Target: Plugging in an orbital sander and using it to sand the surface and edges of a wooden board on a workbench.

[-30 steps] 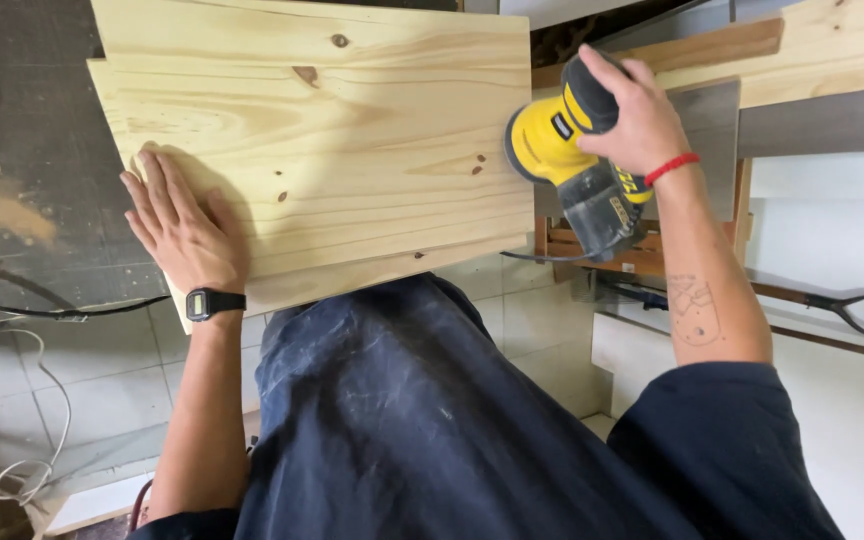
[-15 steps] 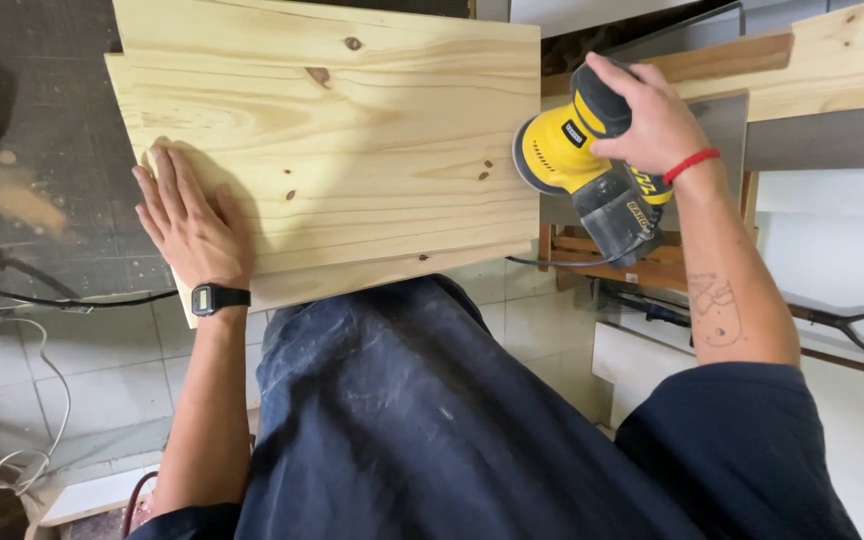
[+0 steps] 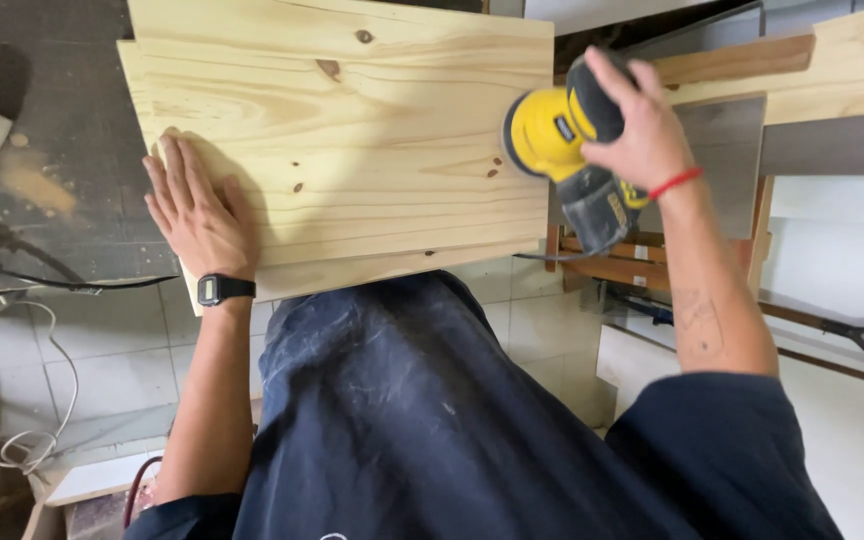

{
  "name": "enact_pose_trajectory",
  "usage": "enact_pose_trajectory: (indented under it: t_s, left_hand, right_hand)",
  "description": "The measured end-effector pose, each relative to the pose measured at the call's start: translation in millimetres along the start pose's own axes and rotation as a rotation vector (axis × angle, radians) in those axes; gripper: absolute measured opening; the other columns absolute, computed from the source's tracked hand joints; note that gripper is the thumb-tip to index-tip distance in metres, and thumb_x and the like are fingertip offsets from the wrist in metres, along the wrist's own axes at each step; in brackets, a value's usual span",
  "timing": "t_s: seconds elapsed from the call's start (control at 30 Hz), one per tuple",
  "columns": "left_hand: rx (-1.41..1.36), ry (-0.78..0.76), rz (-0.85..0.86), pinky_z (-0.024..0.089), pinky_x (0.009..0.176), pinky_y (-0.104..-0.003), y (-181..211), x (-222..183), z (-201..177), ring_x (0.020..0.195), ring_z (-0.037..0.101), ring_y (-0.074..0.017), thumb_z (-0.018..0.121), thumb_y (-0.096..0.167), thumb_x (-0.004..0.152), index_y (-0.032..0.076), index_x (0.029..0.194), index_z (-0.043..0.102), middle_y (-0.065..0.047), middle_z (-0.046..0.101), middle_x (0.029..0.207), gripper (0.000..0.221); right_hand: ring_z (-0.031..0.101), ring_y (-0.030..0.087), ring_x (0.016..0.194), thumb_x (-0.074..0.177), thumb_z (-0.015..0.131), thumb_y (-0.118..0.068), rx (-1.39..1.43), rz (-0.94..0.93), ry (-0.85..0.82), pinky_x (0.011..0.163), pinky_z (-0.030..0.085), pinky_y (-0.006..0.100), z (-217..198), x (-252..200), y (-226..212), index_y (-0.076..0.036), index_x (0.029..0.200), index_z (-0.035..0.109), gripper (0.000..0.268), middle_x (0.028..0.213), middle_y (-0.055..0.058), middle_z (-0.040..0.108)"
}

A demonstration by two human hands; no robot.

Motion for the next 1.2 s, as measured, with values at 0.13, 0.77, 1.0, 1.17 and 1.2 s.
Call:
enact_pose_trajectory:
  t_s: [0.13,0.77,1.0,1.17,1.2]
  left_hand:
    - [-0.049,0.01,-0.001,0.03,0.111,-0.064,-5.5,0.6,2.4,0.144,0.027,-0.0389,0.042,0.029,0.104,0.004,0.153,0.034,-0.015,0.033,0.158,0.056]
    - [-0.098,-0.046,-0.009,0.037,0.11,-0.054,-44.5,-42.0,17.8,0.148,0.024,-0.0323,0.062,0.034,0.087,0.009,0.155,0.031,-0.011,0.024,0.161,0.079]
    - [-0.311,-0.012,0.021,0.028,0.118,-0.052,-54.1,-59.6,-11.8,0.149,0.021,-0.0415,0.047,0.017,0.097,0.005,0.154,0.026,-0.022,0.026,0.159,0.063]
    - [-0.399,0.035,-0.04,0.028,0.118,-0.053,-69.4,-73.3,-27.4,0.147,0.023,-0.0424,0.053,0.026,0.101,0.001,0.148,0.039,-0.023,0.032,0.155,0.055]
    - [-0.397,0.038,-0.047,0.028,0.118,-0.053,-71.3,-76.9,-31.5,0.147,0.023,-0.0424,0.053,0.026,0.101,0.001,0.148,0.039,-0.023,0.032,0.155,0.055]
  right_hand:
    - [0.046,0.048,0.124,0.071,0.077,0.001,-0.021,-0.165,0.012,0.098,0.047,0.062,20.0,-21.2,-15.0,-0.02,0.154,0.03,0.098,0.147,0.027,0.03]
    - [0.057,0.038,0.12,0.068,0.085,-0.032,-0.108,-0.491,0.321,0.096,0.051,0.05,62.9,23.3,-136.7,-0.023,0.15,0.048,0.091,0.136,0.012,0.045]
    - [0.056,0.04,0.116,0.073,0.085,-0.017,-0.087,-0.673,0.272,0.084,0.058,0.053,56.9,34.8,-232.9,-0.012,0.146,0.046,0.083,0.131,0.018,0.045]
    - [0.057,0.04,0.115,0.075,0.084,-0.018,-0.099,-0.737,0.279,0.081,0.06,0.054,67.8,47.8,-277.9,-0.018,0.148,0.043,0.084,0.13,0.019,0.044]
    - [0.057,0.04,0.115,0.075,0.084,-0.018,-0.097,-0.744,0.275,0.081,0.06,0.054,69.4,48.0,-287.3,-0.018,0.148,0.043,0.084,0.13,0.019,0.044]
Point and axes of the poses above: each hand's wrist, its own x-axis towards the middle knuckle, its own z-axis out of the palm, y = z × x, the point moved 6 cm from there along x, towards the middle knuckle
